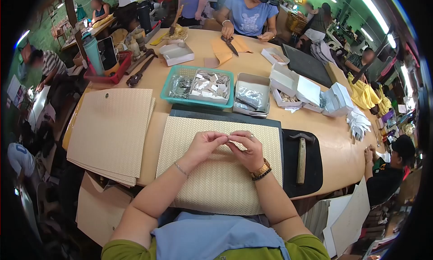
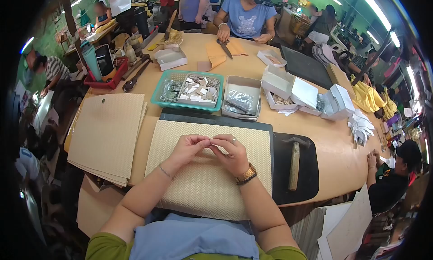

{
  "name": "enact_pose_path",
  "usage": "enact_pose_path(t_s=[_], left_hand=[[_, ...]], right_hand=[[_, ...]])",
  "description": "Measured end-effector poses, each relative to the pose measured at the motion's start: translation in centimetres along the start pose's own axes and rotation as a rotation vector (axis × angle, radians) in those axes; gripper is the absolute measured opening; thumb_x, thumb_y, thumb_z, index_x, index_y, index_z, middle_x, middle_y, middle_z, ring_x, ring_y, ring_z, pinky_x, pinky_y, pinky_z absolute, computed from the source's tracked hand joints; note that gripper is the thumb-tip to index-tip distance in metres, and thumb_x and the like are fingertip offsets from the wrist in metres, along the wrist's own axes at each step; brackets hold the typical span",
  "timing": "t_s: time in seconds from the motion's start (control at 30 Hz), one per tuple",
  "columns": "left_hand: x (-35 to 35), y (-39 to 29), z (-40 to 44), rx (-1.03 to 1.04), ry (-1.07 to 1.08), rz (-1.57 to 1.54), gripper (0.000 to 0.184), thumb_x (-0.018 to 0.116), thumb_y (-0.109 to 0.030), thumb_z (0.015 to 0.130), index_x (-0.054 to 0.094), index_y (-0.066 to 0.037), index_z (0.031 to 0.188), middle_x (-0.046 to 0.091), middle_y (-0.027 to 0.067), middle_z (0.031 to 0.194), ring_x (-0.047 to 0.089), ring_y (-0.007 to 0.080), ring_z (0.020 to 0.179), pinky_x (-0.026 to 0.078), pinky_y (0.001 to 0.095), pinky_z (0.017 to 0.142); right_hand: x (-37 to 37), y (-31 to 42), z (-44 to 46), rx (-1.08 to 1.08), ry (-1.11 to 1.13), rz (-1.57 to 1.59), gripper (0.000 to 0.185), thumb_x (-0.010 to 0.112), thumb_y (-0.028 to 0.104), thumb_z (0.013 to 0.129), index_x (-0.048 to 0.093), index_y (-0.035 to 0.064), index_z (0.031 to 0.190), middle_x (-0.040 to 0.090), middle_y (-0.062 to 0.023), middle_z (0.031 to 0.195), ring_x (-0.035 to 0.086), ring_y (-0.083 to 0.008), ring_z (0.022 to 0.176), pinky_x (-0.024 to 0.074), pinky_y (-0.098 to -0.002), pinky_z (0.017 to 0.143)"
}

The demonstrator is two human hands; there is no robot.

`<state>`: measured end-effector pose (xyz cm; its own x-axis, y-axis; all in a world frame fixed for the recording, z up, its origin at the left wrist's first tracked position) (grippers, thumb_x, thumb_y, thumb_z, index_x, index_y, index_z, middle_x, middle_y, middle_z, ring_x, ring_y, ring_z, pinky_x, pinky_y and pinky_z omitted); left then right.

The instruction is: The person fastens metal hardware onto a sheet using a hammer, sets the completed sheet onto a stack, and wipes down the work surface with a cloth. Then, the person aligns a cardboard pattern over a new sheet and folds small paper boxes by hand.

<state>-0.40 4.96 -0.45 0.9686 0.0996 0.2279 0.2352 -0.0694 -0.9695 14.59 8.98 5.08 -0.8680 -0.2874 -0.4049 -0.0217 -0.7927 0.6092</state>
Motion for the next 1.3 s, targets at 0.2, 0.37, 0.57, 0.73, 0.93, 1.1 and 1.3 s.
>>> enact_pose_path(t_s=[0.2,0.37,0.57,0.73,0.93,1.1,1.3], left_hand=[[-0.2,0.2,-0.1,-0.007,0.016,-0.037,0.018,0.065,-0.012,0.091,0.070,0.001,0.102,0.070,0.0045,0.093,0.062,0.0082,0.085,0.049,0.0228,0.077],[-0.2,0.3,0.1,0.003,0.030,-0.052,0.018,0.064,-0.012,0.091,0.069,0.003,0.102,0.071,0.0060,0.094,0.063,0.0091,0.085,0.050,0.0231,0.078],[-0.4,0.5,0.2,0.008,0.047,-0.026,0.018,0.064,-0.012,0.092,0.068,0.002,0.103,0.070,0.0067,0.094,0.064,0.0105,0.087,0.051,0.0227,0.078],[-0.2,0.1,0.0,-0.006,0.018,-0.051,0.020,0.066,-0.013,0.091,0.069,0.003,0.103,0.070,0.0065,0.094,0.063,0.0090,0.084,0.050,0.0224,0.076],[-0.2,0.3,0.1,0.000,-0.018,-0.064,0.021,0.066,-0.015,0.091,0.069,0.002,0.104,0.070,0.0047,0.094,0.062,0.0077,0.083,0.049,0.0216,0.075],[-0.3,0.8,0.4,0.010,-0.023,-0.043,0.021,0.065,-0.015,0.091,0.068,0.001,0.105,0.069,0.0035,0.095,0.060,0.0072,0.084,0.048,0.0214,0.076],[-1.0,-0.8,0.5,0.174,-0.096,0.244,0.028,0.060,-0.020,0.094,0.063,-0.002,0.116,0.066,0.0012,0.101,0.057,0.0075,0.088,0.047,0.0245,0.077]], right_hand=[[0.3,0.0,-0.2,0.019,0.005,0.003,0.028,0.075,-0.004,0.072,0.068,0.0054,0.098,0.067,-0.0103,0.097,0.066,-0.0240,0.087,0.0543,-0.0307,0.074],[0.4,-0.5,-0.5,0.032,0.003,0.012,0.030,0.077,-0.004,0.072,0.070,0.0064,0.098,0.067,-0.0091,0.096,0.066,-0.0211,0.088,0.0544,-0.0292,0.075],[0.5,-0.5,-0.5,0.040,0.009,0.013,0.029,0.077,-0.004,0.071,0.070,0.0060,0.097,0.068,-0.0093,0.095,0.066,-0.0212,0.087,0.0546,-0.0294,0.074],[0.4,-0.4,-0.3,0.056,0.000,0.018,0.028,0.075,-0.004,0.073,0.069,0.0060,0.098,0.067,-0.0104,0.097,0.067,-0.0243,0.086,0.0545,-0.0308,0.074],[0.4,-0.5,-0.2,0.060,0.001,-0.005,0.028,0.076,-0.004,0.072,0.069,0.0059,0.097,0.067,-0.0101,0.098,0.067,-0.0228,0.089,0.0550,-0.0302,0.076],[0.5,-1.0,-0.4,0.093,0.002,0.006,0.025,0.074,-0.005,0.073,0.069,0.0043,0.096,0.067,-0.0110,0.099,0.067,-0.0227,0.090,0.0552,-0.0299,0.077],[0.7,-5.2,-1.7,0.523,-0.111,0.150,0.024,0.071,0.000,0.081,0.065,0.0023,0.105,0.067,-0.0063,0.097,0.066,-0.0121,0.086,0.0556,-0.0248,0.072]])
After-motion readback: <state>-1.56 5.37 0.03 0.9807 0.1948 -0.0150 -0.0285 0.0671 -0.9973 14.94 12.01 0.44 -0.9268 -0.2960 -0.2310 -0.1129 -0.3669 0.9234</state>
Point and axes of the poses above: each hand's wrist, its own z-axis towards the middle knuckle, its own x-axis out of the palm, y = z × x, the point moved 5 cm from there along z, towards the middle knuckle
